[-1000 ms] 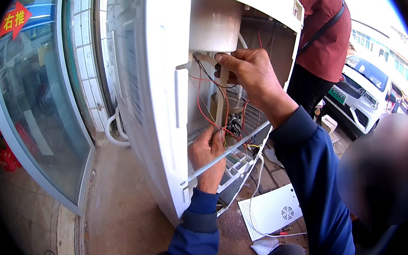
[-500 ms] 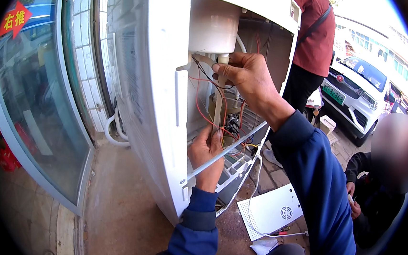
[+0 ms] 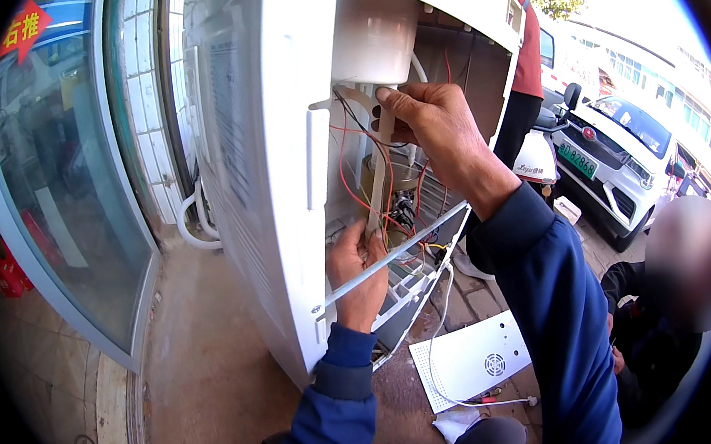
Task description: The person repairs the internal wiring of a white appliance, likely a refrigerator, by connecting colored wires and securing them with a twist tie. They then move to a cluttered workshop area, open a drawer, and search through various plastic parts and tubing to find a specific component.
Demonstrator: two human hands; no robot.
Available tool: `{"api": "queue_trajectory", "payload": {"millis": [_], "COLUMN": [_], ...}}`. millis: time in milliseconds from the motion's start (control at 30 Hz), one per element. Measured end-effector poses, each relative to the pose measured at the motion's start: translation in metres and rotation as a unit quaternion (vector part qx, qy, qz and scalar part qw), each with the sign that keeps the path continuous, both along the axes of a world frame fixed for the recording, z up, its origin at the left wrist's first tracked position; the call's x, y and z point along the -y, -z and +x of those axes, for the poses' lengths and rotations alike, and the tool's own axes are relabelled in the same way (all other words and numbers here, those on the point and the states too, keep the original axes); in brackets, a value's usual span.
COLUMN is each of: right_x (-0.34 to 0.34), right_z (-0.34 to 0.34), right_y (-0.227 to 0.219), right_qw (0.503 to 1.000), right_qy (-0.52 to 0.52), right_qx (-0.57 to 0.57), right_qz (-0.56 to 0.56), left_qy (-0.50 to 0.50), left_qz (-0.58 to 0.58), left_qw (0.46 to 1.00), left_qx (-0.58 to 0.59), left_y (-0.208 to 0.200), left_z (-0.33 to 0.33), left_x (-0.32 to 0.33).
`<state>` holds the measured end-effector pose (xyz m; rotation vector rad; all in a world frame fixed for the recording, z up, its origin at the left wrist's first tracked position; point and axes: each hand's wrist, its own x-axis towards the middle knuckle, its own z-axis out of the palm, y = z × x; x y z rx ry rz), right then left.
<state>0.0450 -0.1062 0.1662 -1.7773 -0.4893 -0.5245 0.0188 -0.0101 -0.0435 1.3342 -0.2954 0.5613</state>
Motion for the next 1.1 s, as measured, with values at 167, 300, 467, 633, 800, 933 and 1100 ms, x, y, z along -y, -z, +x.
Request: {"api": "queue_trajectory", "payload": {"millis": [167,300,467,633,800,933,1100], "right_x": [-0.002,0.001,0.003,0.003,-0.001,0.020,0.047], "right_z": [0.003,0.003,0.004,0.003,0.003,-0.017,-0.100], "right_y": [0.002,0.003,0.004,0.003,0.005,0.006,0.053], "right_qw": [0.999,0.998,0.996,0.993,0.992,0.956,0.972], "right_qy": [0.042,0.053,0.062,0.086,0.065,0.154,0.037], "right_qx": [0.017,0.026,0.030,0.026,0.061,0.236,0.208], "right_qz": [-0.027,-0.037,-0.063,-0.081,-0.090,-0.083,0.100], "left_qy": [0.004,-0.042,-0.095,-0.071,-0.109,-0.066,-0.112], "left_qz": [-0.062,-0.036,0.024,0.009,0.082,0.068,0.120], "left_qw": [0.998,0.998,0.995,0.997,0.990,0.995,0.986], "left_qx": [0.008,0.019,0.025,0.009,0.038,0.008,0.022], "left_y": [0.007,0.005,-0.003,-0.019,-0.007,-0.006,-0.004], "left_z": [0.007,0.006,-0.004,-0.017,-0.007,-0.002,-0.004], "left_x": [0.002,0.004,-0.001,0.002,-0.012,0.008,-0.022]}}
